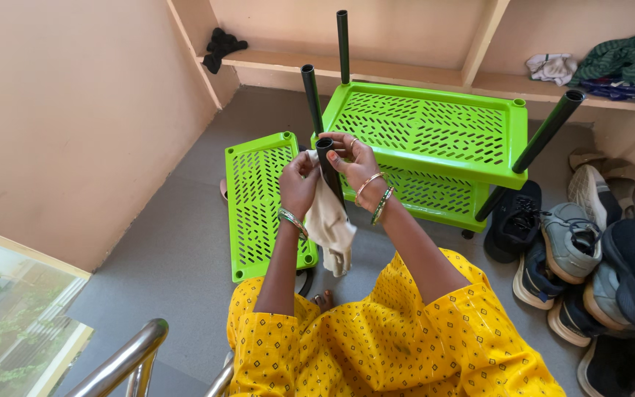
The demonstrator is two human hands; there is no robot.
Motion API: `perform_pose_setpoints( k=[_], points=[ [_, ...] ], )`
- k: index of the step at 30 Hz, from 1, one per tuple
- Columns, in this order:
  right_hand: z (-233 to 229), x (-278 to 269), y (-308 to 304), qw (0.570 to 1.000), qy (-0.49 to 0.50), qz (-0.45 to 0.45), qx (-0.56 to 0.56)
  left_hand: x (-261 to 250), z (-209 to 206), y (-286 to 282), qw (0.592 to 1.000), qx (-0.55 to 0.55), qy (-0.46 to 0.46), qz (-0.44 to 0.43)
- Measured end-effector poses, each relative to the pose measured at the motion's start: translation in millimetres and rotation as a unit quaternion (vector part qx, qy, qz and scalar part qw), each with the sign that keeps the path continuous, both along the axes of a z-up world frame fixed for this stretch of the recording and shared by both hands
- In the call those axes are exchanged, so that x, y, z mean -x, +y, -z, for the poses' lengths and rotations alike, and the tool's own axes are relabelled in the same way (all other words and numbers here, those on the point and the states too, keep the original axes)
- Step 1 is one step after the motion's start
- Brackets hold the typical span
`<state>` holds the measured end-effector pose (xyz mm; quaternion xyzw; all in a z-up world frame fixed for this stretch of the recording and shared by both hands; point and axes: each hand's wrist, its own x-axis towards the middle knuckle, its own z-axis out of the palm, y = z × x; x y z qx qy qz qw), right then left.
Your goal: The person wipes a green plastic stool top with a cloth, then wipes and inserts black metal legs into the stool's corner sockets. The person handles the stool top and legs one at a time, cleaning each leg before insertion.
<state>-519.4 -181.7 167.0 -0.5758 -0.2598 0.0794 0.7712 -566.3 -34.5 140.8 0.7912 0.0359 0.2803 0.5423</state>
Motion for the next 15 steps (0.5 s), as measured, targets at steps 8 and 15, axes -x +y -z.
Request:
perform_pose_setpoints(
  k=[8,15],
  points=[
    [-2.6,-2.8,-11.9,0.988,0.058,-0.143,0.025,1.4,-12.2,20.2,0.943,0.276,-0.16,0.09],
    [0.6,-0.8,-10.7,0.982,0.0,-0.163,0.096,-0.1,-15.1,20.7,0.966,0.201,-0.154,0.05]
  ],
)
